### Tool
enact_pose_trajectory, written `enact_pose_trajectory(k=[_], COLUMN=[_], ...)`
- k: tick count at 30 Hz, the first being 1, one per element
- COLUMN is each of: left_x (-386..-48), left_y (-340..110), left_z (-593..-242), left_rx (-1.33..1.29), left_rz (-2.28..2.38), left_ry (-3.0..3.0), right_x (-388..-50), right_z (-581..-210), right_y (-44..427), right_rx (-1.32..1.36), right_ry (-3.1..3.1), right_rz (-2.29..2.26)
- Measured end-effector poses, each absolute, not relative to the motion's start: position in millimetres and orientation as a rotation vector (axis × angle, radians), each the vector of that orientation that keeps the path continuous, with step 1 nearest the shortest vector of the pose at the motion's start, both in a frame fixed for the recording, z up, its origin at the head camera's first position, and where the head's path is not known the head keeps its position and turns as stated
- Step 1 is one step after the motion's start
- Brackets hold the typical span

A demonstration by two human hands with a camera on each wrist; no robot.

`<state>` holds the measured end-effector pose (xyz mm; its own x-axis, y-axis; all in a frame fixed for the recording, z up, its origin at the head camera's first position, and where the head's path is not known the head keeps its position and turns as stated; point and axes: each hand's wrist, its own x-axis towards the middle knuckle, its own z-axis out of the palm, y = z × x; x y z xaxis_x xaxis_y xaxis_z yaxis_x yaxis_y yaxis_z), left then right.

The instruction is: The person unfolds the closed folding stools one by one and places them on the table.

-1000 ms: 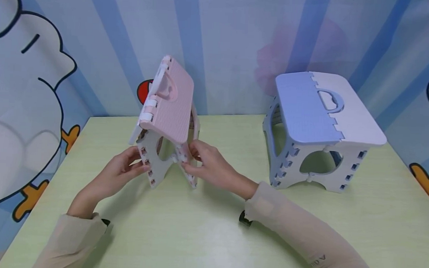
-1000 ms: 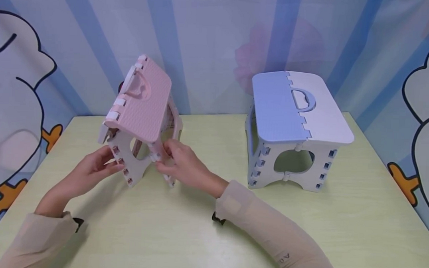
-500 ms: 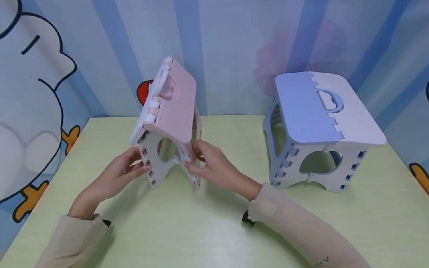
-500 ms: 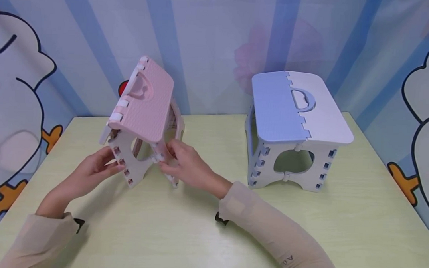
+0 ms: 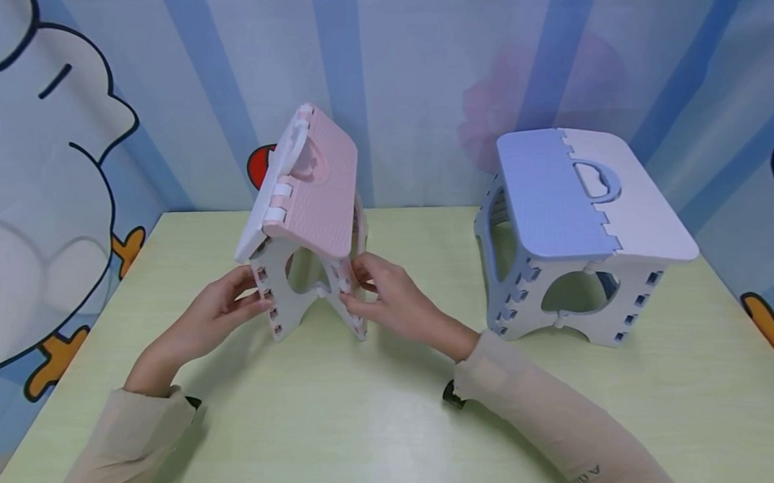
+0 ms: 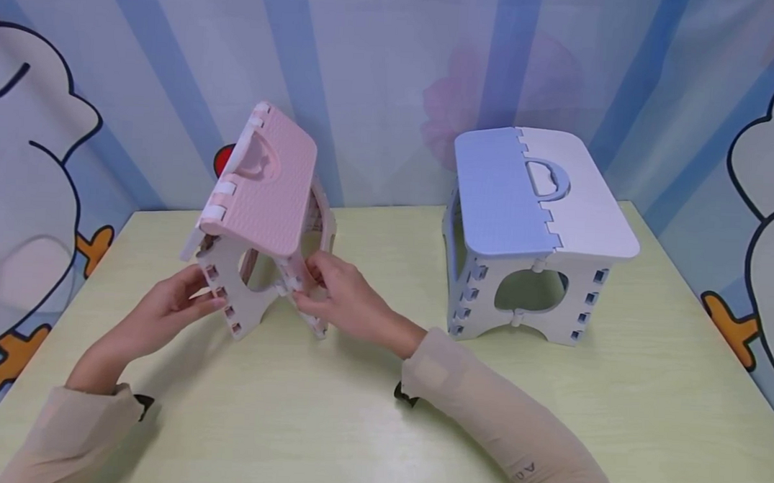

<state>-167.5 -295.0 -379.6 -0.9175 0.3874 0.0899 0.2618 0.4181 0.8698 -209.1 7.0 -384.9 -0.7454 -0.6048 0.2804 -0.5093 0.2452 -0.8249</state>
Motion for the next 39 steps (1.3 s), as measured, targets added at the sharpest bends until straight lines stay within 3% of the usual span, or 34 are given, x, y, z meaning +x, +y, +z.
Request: enact_pose_trajectory(k=[39], left_x=[-167], left_y=[-296], left_z=[-380], left_rx=[0.62], left_rz=[1.532], left_ry=[2.542], right_x=[-208], right_z=[-384], right_y=[19], right_rx=[-1.099], right_ry=[2.435], right_rz=[-1.522])
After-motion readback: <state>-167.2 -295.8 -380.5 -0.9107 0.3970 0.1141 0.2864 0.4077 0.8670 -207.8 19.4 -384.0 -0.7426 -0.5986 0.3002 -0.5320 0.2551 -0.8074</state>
